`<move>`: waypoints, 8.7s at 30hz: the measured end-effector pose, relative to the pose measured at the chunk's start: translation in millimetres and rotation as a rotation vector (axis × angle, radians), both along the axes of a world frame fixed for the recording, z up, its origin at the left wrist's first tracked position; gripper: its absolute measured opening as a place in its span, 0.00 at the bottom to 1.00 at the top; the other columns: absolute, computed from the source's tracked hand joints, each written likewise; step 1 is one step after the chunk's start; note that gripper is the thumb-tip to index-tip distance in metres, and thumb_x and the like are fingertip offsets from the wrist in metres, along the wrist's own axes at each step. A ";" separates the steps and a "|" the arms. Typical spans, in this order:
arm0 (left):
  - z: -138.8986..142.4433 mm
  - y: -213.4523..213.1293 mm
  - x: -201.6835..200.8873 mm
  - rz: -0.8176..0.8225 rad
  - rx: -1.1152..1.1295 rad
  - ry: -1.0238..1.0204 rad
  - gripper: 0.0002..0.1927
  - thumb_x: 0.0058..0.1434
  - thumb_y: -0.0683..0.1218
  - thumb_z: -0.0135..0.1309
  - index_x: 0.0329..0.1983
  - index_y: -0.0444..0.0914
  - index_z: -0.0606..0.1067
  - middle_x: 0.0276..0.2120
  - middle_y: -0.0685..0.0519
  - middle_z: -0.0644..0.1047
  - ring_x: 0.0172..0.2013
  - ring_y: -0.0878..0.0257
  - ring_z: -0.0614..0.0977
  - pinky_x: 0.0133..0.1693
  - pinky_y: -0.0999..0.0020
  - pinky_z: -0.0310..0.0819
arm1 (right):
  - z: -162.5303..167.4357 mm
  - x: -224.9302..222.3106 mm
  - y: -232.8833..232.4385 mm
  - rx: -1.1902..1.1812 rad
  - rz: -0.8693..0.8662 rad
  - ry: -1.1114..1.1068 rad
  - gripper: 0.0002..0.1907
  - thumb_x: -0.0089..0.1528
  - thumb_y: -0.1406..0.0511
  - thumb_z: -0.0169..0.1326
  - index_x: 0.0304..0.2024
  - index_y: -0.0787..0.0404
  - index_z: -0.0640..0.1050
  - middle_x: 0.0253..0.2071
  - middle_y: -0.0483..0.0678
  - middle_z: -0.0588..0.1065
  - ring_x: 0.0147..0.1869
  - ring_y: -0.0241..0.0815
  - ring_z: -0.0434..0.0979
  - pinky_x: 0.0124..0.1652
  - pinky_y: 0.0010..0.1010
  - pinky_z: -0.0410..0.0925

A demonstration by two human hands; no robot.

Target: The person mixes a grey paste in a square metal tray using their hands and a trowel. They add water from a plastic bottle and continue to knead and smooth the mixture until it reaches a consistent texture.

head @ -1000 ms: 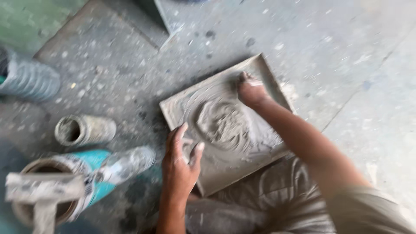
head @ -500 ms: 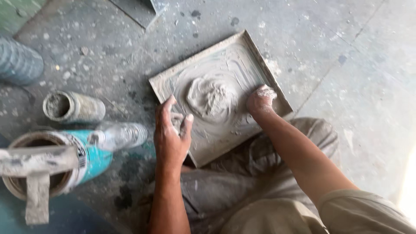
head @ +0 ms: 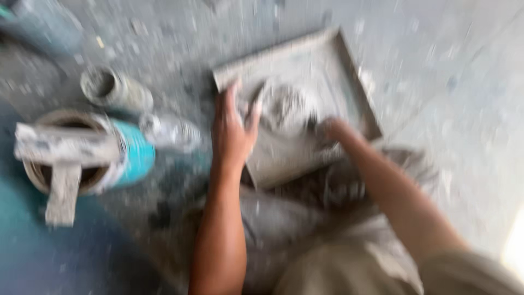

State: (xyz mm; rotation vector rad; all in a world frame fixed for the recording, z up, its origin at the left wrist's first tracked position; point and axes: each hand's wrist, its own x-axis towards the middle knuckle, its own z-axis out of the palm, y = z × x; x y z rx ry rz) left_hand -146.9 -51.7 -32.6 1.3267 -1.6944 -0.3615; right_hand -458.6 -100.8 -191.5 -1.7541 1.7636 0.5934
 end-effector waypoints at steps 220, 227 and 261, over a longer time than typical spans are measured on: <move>-30.4 4.5 -92.1 -0.098 0.299 -0.448 0.22 0.60 0.61 0.58 0.41 0.37 0.80 0.33 0.47 0.83 0.36 0.52 0.85 0.53 0.43 0.69 | 98.0 65.1 -23.0 -0.240 -1.194 -1.787 0.14 0.61 0.67 0.60 0.47 0.69 0.78 0.43 0.58 0.80 0.41 0.54 0.81 0.41 0.45 0.76; -29.0 1.3 -90.2 -0.132 0.408 -0.481 0.23 0.63 0.61 0.56 0.43 0.36 0.80 0.34 0.46 0.82 0.38 0.53 0.84 0.53 0.44 0.68 | 93.5 68.0 -25.7 -0.104 -1.313 -1.859 0.17 0.66 0.62 0.48 0.48 0.69 0.78 0.46 0.59 0.81 0.47 0.56 0.81 0.48 0.45 0.76; -44.8 -13.2 -79.4 0.027 0.375 -0.518 0.04 0.58 0.43 0.58 0.29 0.40 0.81 0.17 0.49 0.79 0.16 0.61 0.80 0.22 0.57 0.74 | 82.5 54.2 46.9 -0.086 -0.877 -1.569 0.40 0.70 0.44 0.25 0.76 0.63 0.50 0.80 0.51 0.48 0.83 0.46 0.45 0.75 0.38 0.42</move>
